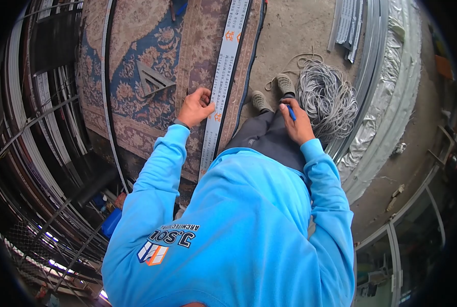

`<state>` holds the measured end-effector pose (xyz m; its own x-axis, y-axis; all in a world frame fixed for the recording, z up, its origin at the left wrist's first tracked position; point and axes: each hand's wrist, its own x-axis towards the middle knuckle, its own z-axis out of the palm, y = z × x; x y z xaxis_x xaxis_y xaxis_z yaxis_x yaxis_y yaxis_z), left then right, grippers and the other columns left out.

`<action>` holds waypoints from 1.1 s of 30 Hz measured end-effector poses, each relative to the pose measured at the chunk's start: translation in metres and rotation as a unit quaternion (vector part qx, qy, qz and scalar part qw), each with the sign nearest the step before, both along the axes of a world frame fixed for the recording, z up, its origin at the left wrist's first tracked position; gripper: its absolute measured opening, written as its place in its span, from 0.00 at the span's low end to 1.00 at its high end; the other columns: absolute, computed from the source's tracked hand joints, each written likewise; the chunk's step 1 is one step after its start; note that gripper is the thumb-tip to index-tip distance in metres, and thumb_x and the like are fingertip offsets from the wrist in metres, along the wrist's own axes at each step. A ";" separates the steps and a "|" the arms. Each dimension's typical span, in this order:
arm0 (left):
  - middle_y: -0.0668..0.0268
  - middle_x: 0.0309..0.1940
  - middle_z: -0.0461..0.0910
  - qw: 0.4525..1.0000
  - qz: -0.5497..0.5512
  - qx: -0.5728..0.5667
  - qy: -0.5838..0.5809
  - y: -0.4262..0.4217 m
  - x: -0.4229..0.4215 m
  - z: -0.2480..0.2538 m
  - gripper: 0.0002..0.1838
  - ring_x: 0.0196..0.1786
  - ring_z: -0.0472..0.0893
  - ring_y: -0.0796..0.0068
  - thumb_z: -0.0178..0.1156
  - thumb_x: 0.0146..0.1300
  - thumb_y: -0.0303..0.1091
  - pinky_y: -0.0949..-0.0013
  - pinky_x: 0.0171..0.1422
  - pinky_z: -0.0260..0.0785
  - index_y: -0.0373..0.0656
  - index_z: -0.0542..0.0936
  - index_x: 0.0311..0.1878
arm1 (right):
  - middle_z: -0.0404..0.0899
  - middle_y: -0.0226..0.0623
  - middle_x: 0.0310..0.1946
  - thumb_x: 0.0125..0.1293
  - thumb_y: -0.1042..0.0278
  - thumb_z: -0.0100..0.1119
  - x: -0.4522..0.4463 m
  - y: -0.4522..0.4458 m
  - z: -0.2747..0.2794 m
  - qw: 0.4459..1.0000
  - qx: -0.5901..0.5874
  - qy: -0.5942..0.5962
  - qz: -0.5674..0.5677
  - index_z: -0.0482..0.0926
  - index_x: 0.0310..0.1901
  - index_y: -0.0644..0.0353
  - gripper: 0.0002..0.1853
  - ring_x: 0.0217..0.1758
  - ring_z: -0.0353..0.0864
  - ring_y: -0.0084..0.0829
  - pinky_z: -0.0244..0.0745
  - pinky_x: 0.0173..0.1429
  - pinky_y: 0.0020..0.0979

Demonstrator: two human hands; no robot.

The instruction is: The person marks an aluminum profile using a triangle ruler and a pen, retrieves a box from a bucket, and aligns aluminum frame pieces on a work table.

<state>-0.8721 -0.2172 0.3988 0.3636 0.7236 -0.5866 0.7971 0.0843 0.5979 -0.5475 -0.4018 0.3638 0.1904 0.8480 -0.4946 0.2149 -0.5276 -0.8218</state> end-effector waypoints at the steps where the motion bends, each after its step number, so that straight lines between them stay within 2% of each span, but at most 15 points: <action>1: 0.62 0.37 0.84 1.000 -0.006 0.005 0.004 0.000 0.001 0.002 0.24 0.35 0.84 0.73 0.76 0.61 0.38 0.65 0.44 0.82 0.37 0.82 0.56 | 0.87 0.53 0.42 0.85 0.53 0.55 0.000 -0.001 -0.003 1.000 0.003 0.003 -0.001 0.78 0.62 0.58 0.18 0.44 0.87 0.52 0.79 0.53 0.43; 9: 0.60 0.36 0.84 0.998 -0.039 0.033 0.033 0.001 0.003 -0.004 0.21 0.33 0.88 0.70 0.74 0.60 0.35 0.65 0.39 0.83 0.36 0.82 0.54 | 0.87 0.53 0.42 0.84 0.53 0.55 -0.005 0.002 -0.010 1.000 0.007 0.025 -0.008 0.78 0.62 0.58 0.18 0.44 0.88 0.52 0.80 0.53 0.43; 12: 0.61 0.34 0.84 0.998 -0.046 0.027 0.028 0.004 0.004 -0.003 0.22 0.33 0.88 0.69 0.74 0.58 0.36 0.64 0.40 0.83 0.36 0.82 0.53 | 0.87 0.53 0.43 0.84 0.53 0.55 -0.005 0.005 -0.008 1.000 -0.009 0.018 0.000 0.78 0.63 0.58 0.18 0.45 0.88 0.52 0.80 0.53 0.43; 21: 0.55 0.48 0.83 0.991 -0.102 0.055 0.068 0.017 0.007 -0.005 0.36 0.39 0.89 0.65 0.76 0.53 0.39 0.61 0.47 0.83 0.34 0.75 0.63 | 0.87 0.53 0.41 0.84 0.53 0.56 -0.005 0.002 -0.005 1.000 0.007 0.001 0.001 0.78 0.62 0.58 0.18 0.44 0.88 0.53 0.79 0.53 0.44; 30: 0.52 0.53 0.83 0.990 -0.099 0.088 0.053 0.039 0.027 -0.014 0.42 0.40 0.88 0.62 0.76 0.51 0.39 0.60 0.50 0.82 0.33 0.72 0.69 | 0.87 0.54 0.43 0.84 0.53 0.56 -0.003 -0.004 -0.009 1.000 0.005 0.006 -0.012 0.78 0.62 0.58 0.18 0.46 0.88 0.55 0.79 0.53 0.44; 33: 0.52 0.53 0.83 0.991 -0.087 0.094 0.046 0.057 0.040 -0.017 0.41 0.45 0.88 0.60 0.77 0.51 0.40 0.59 0.54 0.82 0.33 0.73 0.68 | 0.87 0.53 0.43 0.84 0.53 0.56 -0.003 -0.009 -0.014 1.000 0.006 0.007 -0.017 0.78 0.62 0.58 0.18 0.45 0.88 0.55 0.79 0.53 0.44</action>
<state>-0.8318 -0.1601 0.3818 0.4427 0.7549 -0.4840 0.8421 -0.1646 0.5136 -0.5504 -0.4103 0.3500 0.2121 0.8467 -0.4880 0.1851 -0.5252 -0.8306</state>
